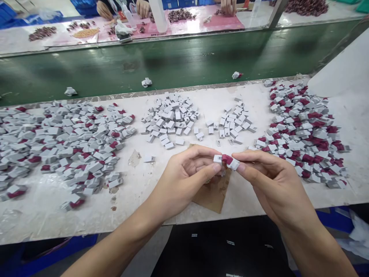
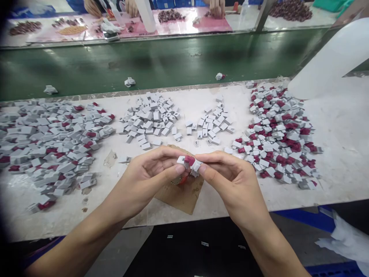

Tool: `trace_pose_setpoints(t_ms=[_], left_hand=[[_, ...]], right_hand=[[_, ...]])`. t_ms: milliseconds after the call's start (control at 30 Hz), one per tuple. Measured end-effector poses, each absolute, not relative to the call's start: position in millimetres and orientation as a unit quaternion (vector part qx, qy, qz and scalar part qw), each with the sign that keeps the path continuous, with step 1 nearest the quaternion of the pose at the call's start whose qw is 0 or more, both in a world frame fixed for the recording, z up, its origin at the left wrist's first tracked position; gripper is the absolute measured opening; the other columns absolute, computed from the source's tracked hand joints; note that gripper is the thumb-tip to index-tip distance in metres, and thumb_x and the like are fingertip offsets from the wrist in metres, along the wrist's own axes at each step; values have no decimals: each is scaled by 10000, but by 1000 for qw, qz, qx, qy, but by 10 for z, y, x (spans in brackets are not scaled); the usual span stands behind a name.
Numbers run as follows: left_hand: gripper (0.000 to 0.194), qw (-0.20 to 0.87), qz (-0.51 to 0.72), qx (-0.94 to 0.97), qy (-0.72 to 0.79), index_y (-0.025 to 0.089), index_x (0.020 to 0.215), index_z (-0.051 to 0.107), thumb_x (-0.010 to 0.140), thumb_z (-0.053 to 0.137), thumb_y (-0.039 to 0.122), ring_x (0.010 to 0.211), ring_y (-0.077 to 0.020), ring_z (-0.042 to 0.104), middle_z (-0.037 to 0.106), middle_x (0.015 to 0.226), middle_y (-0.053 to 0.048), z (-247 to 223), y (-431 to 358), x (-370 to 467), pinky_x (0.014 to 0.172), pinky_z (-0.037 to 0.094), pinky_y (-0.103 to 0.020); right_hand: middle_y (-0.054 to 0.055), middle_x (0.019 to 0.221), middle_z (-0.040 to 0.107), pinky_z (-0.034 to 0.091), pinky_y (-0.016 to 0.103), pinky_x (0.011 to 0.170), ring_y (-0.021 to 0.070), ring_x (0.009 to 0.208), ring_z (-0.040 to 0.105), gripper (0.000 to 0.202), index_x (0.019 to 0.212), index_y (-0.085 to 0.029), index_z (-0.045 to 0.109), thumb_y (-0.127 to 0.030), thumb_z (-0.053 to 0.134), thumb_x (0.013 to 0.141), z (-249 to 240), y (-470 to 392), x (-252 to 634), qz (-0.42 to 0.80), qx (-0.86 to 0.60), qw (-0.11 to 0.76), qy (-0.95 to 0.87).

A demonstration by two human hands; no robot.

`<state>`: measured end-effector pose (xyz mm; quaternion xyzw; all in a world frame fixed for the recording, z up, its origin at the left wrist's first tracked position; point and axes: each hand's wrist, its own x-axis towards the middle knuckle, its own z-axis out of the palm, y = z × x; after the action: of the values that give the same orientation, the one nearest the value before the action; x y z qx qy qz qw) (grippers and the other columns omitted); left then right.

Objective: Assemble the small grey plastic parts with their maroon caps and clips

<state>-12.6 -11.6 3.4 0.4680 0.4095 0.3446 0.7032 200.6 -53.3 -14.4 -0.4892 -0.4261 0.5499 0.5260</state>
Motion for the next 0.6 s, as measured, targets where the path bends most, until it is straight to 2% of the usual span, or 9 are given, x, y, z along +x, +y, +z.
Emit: trace_pose_setpoints(t_ms=[167,300,367,433,500,567,600], left_hand=[[175,681,330,513,405,248,1083,854,965,930,353,952,-280,846,874,1064,-80,76,-43,-118,852,714,-390],[151,653,310,574,385,244,1076,823,963,894,314,958,-277,842,861,1050,-74,148,233,-88,881,719,-415],[153,605,287,637,382,224,1078,797,958,859,297,982,-275,829,854,1067,-80,188,526,-55,911,706,-433],[145,512,259,716,397,205,1075,791,957,815,286,995,-274,802,844,1082,-95,213,933,-14,927,681,-451],[131,384,226,775,449,195,1059,799,955,785,274,973,-279,769,829,1135,-127,203,1422,35,917,655,-482],[88,302,237,774,503,194,997,786,918,788,233,964,-285,736,815,1091,-139,150,1932,96,887,635,-479],[76,290,240,761,529,195,991,780,920,776,222,946,-283,724,804,1041,-132,110,2174,133,865,626,-476]], right_hand=[[56,1084,908,745,323,821,249,991,875,112,1073,-325,946,-262,872,1018,39,-467,2017,474,-509,490,-525],[64,1035,906,742,348,786,266,968,871,74,1024,-296,942,-305,882,982,207,-222,2117,464,-511,465,-555],[75,986,903,736,383,757,277,918,863,115,1035,-273,943,-342,879,970,251,65,2204,440,-538,413,-589],[89,991,900,716,415,728,280,863,841,185,1129,-253,937,-325,855,979,255,488,2287,370,-589,353,-625],[116,1168,893,702,456,793,282,905,830,330,1311,-231,888,-193,772,1005,214,1018,2332,261,-648,325,-638],[171,1467,795,669,504,991,294,1084,819,487,1422,-167,821,-30,639,991,133,1582,2322,178,-673,307,-649],[187,1553,742,616,524,1117,311,1211,792,511,1438,-143,805,-3,625,981,84,1848,2300,165,-674,302,-653]])
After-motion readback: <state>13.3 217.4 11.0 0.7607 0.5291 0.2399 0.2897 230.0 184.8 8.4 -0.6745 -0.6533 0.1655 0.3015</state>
